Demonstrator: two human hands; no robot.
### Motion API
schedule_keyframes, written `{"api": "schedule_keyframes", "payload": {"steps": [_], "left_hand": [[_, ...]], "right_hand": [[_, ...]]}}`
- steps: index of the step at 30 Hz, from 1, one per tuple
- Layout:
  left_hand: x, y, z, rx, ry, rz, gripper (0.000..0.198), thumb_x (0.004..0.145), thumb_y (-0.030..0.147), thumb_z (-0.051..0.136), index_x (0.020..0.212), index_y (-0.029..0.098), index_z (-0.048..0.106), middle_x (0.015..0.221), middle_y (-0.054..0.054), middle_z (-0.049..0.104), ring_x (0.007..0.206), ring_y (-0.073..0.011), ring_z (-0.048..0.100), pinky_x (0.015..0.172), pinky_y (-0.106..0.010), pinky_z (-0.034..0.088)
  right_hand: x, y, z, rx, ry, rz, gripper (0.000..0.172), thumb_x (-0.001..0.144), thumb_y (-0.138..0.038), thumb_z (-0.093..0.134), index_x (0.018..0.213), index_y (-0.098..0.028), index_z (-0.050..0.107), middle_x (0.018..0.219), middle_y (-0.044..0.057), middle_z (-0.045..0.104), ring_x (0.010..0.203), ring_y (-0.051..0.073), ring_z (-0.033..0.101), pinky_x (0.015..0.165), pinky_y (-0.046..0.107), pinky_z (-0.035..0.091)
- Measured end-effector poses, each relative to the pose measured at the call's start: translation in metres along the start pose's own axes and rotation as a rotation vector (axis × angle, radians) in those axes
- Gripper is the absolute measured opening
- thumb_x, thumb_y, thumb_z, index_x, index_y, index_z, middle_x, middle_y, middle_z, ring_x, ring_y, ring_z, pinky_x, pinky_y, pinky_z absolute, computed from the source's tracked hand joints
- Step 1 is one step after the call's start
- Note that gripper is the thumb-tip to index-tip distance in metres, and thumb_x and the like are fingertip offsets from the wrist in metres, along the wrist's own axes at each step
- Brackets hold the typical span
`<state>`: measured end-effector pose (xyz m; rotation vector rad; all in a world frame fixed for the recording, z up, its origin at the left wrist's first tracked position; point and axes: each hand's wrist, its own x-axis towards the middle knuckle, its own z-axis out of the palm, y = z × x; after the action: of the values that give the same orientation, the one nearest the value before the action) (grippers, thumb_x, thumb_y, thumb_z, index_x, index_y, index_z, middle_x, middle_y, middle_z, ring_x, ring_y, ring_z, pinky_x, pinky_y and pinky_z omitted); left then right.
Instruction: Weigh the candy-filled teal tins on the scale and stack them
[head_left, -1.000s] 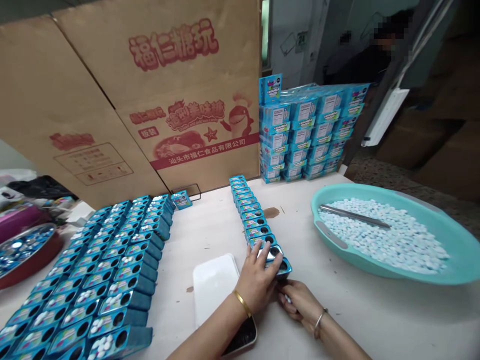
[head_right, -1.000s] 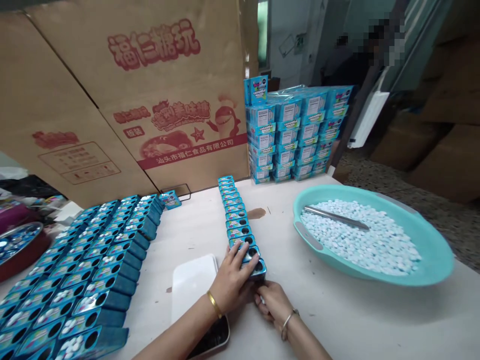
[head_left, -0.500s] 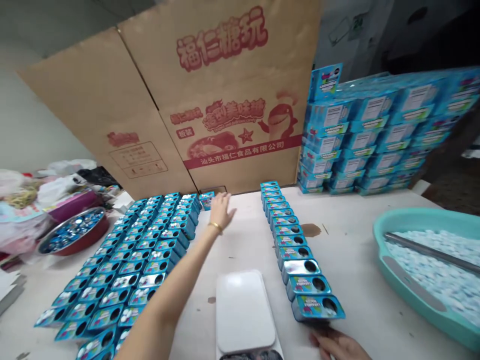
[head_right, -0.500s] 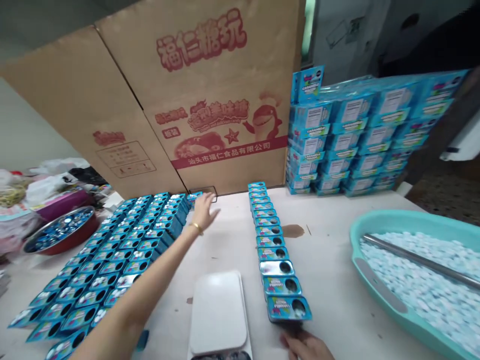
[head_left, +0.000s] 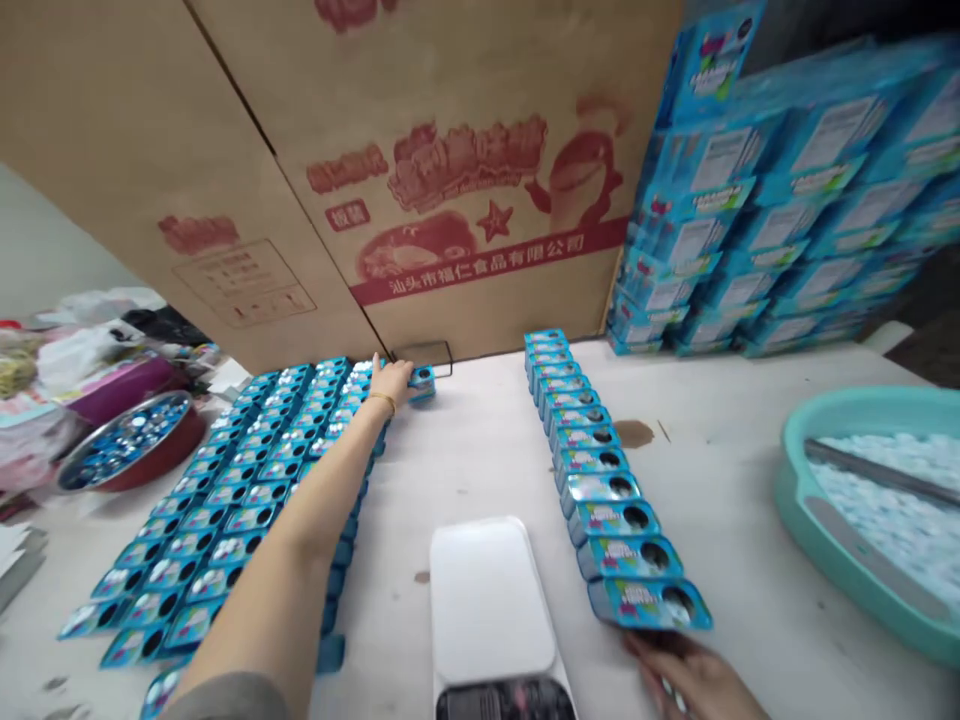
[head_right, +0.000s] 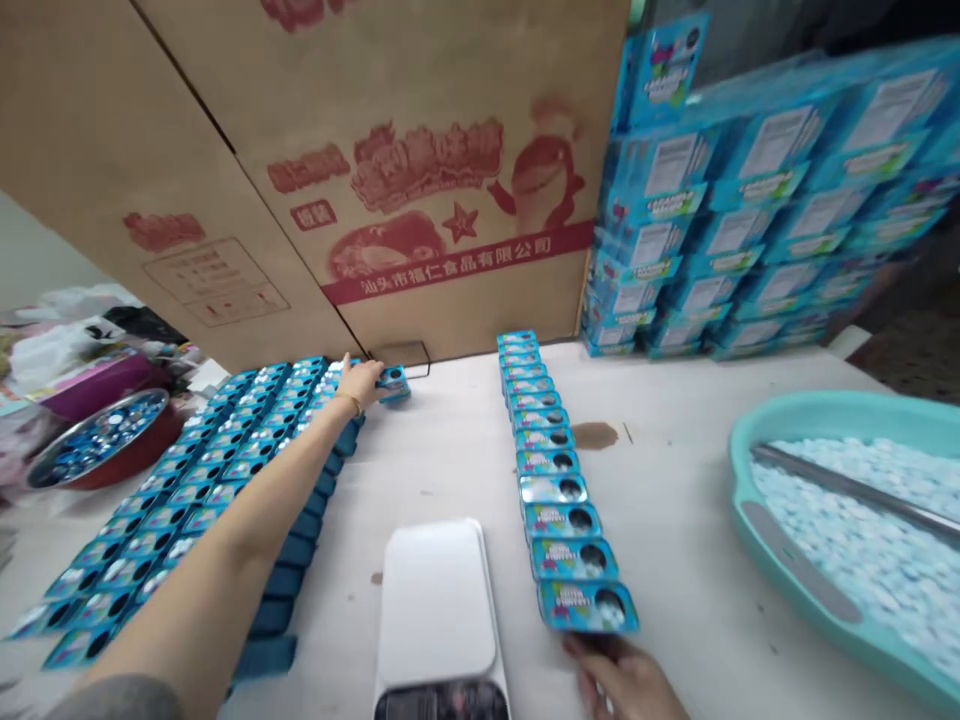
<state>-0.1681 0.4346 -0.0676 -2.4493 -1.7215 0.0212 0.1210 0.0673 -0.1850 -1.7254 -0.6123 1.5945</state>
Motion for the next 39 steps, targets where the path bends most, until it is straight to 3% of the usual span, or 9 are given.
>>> {"api": "schedule_keyframes", "payload": {"steps": [2,5,9,12,16,21,26,33,39], "left_hand": [[-0.032,0.014,-0.013,-0.024,-0.021,0.057,0.028,0.076,0.033,0.060,0.099,0.018,0.056,0.104,-0.008,0.060,0.100,-0.0246,0.055,0.097,-0.040,0.031],[-0.103,0.044,-0.037,-0.110,-0.030,0.184,0.031,0.075,0.038,0.062,0.099,0.020,0.056,0.095,-0.005,0.061,0.087,-0.0212,0.057,0.073,-0.029,0.041],[-0.202,0.090,-0.062,-0.250,-0.119,0.352,0.024,0.074,0.038,0.064,0.089,0.022,0.056,0.085,-0.001,0.060,0.071,-0.0168,0.056,0.058,-0.025,0.037],[-0.243,0.114,-0.061,-0.274,-0.156,0.359,0.023,0.075,0.036,0.065,0.091,0.022,0.056,0.085,-0.002,0.060,0.071,-0.0171,0.057,0.058,-0.026,0.038],[-0.255,0.124,-0.047,-0.280,-0.137,0.341,0.027,0.077,0.038,0.063,0.096,0.021,0.057,0.089,-0.004,0.060,0.077,-0.0198,0.058,0.063,-0.029,0.044],[-0.272,0.112,-0.041,-0.463,0.066,0.344,0.064,0.075,0.048,0.065,0.127,0.019,0.042,0.111,-0.010,0.057,0.101,-0.0241,0.055,0.086,-0.038,0.046],[-0.316,0.093,-0.024,-0.723,0.249,0.105,0.041,0.083,0.036,0.059,0.118,0.018,0.050,0.092,-0.005,0.062,0.082,-0.0144,0.059,0.077,-0.030,0.050],[-0.370,0.087,0.021,-0.902,0.178,-0.117,0.023,0.084,0.030,0.057,0.102,0.016,0.059,0.082,-0.003,0.064,0.072,-0.0111,0.061,0.068,-0.024,0.052],[-0.379,0.093,0.033,-0.956,0.153,-0.112,0.020,0.085,0.027,0.056,0.102,0.016,0.060,0.083,-0.003,0.064,0.074,-0.0112,0.060,0.068,-0.024,0.051]], "right_hand": [[-0.010,-0.006,0.002,0.014,-0.023,0.055,0.035,0.058,-0.054,0.065,0.054,-0.020,0.058,0.031,-0.006,0.034,0.029,0.007,0.024,0.035,0.024,0.017],[-0.024,-0.007,0.003,0.154,-0.047,0.054,0.043,0.056,-0.055,0.070,0.063,-0.015,0.059,0.041,-0.004,0.044,0.033,0.003,0.024,0.037,0.020,0.013],[-0.047,0.001,0.001,0.444,-0.098,0.095,0.041,0.058,-0.048,0.077,0.076,-0.014,0.063,0.059,0.000,0.057,0.040,0.002,0.032,0.036,0.016,0.018],[-0.066,0.007,0.001,0.618,-0.169,0.151,0.029,0.064,-0.038,0.077,0.077,-0.015,0.065,0.064,0.000,0.058,0.044,0.003,0.040,0.035,0.014,0.027],[-0.085,0.013,0.006,0.769,-0.184,0.232,0.014,0.072,-0.025,0.071,0.080,-0.014,0.067,0.072,0.004,0.064,0.055,0.007,0.054,0.043,0.014,0.043],[-0.101,0.028,0.011,0.813,-0.137,0.264,0.017,0.074,-0.009,0.063,0.091,-0.011,0.066,0.080,0.008,0.068,0.074,0.014,0.066,0.062,0.020,0.055],[-0.109,0.039,0.008,0.725,-0.143,0.244,0.021,0.072,-0.005,0.065,0.091,-0.012,0.065,0.082,0.008,0.070,0.078,0.014,0.067,0.066,0.019,0.056],[-0.110,0.024,0.014,0.516,-0.198,0.177,0.034,0.062,-0.020,0.079,0.092,-0.015,0.064,0.075,0.003,0.065,0.060,0.008,0.058,0.048,0.013,0.048],[-0.100,-0.012,0.024,0.285,-0.231,0.045,0.038,0.062,-0.031,0.079,0.092,-0.015,0.062,0.076,0.003,0.064,0.056,0.006,0.051,0.047,0.014,0.041]]}}
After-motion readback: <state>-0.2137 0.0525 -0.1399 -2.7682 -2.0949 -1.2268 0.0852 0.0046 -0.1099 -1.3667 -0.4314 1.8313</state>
